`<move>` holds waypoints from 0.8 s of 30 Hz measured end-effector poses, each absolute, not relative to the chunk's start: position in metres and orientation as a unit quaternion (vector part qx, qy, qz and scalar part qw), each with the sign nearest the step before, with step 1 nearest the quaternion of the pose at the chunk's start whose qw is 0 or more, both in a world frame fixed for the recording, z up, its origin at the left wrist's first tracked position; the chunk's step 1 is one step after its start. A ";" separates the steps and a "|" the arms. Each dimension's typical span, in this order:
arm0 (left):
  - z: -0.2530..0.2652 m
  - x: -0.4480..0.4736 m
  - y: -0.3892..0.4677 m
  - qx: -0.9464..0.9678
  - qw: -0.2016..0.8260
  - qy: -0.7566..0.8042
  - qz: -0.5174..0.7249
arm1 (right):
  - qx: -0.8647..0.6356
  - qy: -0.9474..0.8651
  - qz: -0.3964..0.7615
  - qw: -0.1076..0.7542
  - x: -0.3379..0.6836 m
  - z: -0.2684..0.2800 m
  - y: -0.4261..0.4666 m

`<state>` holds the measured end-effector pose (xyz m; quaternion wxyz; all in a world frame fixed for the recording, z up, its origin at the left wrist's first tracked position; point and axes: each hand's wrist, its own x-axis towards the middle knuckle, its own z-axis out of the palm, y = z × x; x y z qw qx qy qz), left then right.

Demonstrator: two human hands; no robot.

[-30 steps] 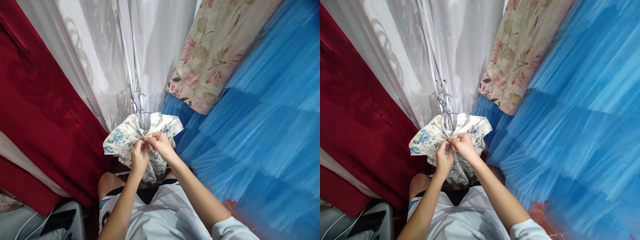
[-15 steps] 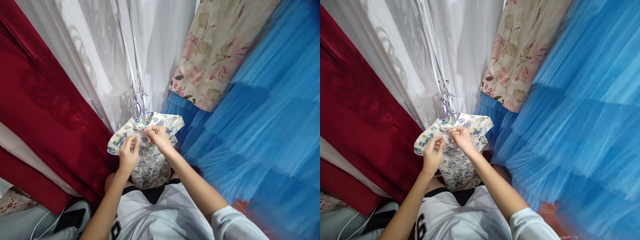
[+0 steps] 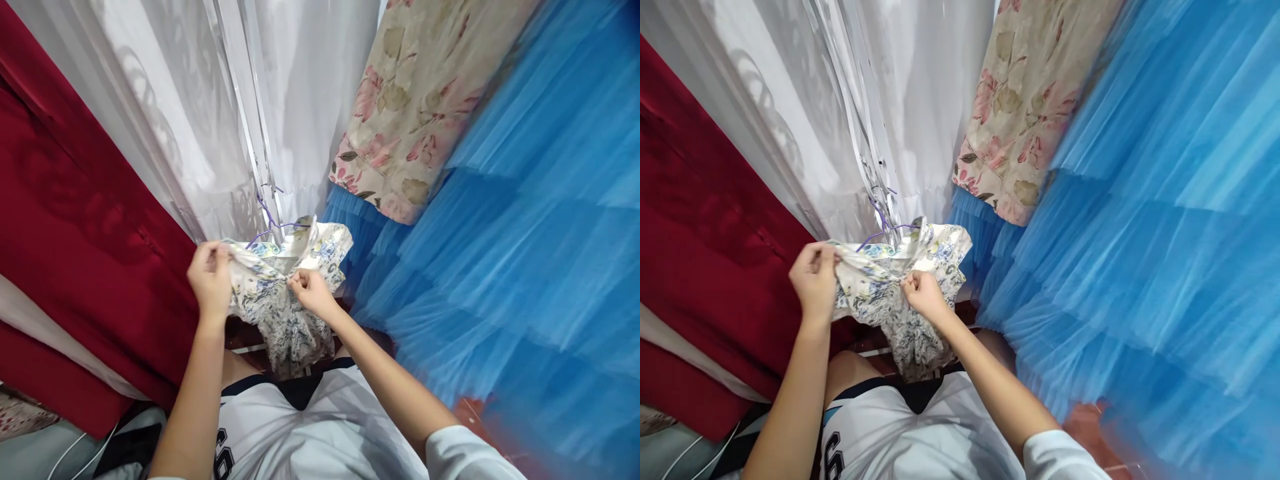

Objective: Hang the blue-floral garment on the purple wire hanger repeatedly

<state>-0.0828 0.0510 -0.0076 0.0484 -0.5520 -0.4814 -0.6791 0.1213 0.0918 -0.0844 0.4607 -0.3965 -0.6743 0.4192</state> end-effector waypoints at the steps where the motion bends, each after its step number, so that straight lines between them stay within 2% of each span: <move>1: -0.013 -0.099 0.051 -0.507 0.035 -0.484 -0.713 | -0.387 -0.671 0.441 0.453 0.123 -0.088 0.085; 3: -0.034 -0.128 0.050 -0.412 -0.024 -0.468 -0.781 | -0.361 -0.666 0.480 0.443 0.127 -0.094 0.069; 5: -0.066 -0.143 0.047 -0.294 -0.167 -0.435 -0.835 | -0.336 -0.658 0.510 0.441 0.129 -0.099 0.055; 7: -0.103 -0.138 0.043 -0.181 -0.330 -0.408 -0.832 | -0.328 -0.642 0.523 0.454 0.134 -0.106 0.048; 10: -0.149 -0.101 0.038 -0.180 -0.399 -0.414 -0.798 | -0.384 -0.583 0.487 0.525 0.159 -0.123 0.058; 13: -0.169 -0.051 0.035 -0.238 -0.462 -0.401 -0.755 | -0.474 -0.461 0.418 0.622 0.204 -0.147 0.081; 16: -0.158 -0.009 0.032 -0.412 -0.465 -0.393 -0.677 | -0.555 -0.440 0.360 0.607 0.245 -0.172 0.093; 20: -0.125 0.026 0.026 -0.551 -0.390 -0.381 -0.632 | -0.582 -0.504 0.335 0.543 0.255 -0.181 0.075; 22: -0.111 0.037 0.019 -0.580 -0.375 -0.367 -0.623 | -0.549 -0.560 0.339 0.519 0.241 -0.170 0.059; 24: -0.101 0.044 0.012 -0.610 -0.365 -0.367 -0.600 | -0.455 -0.630 0.403 0.484 0.220 -0.154 0.045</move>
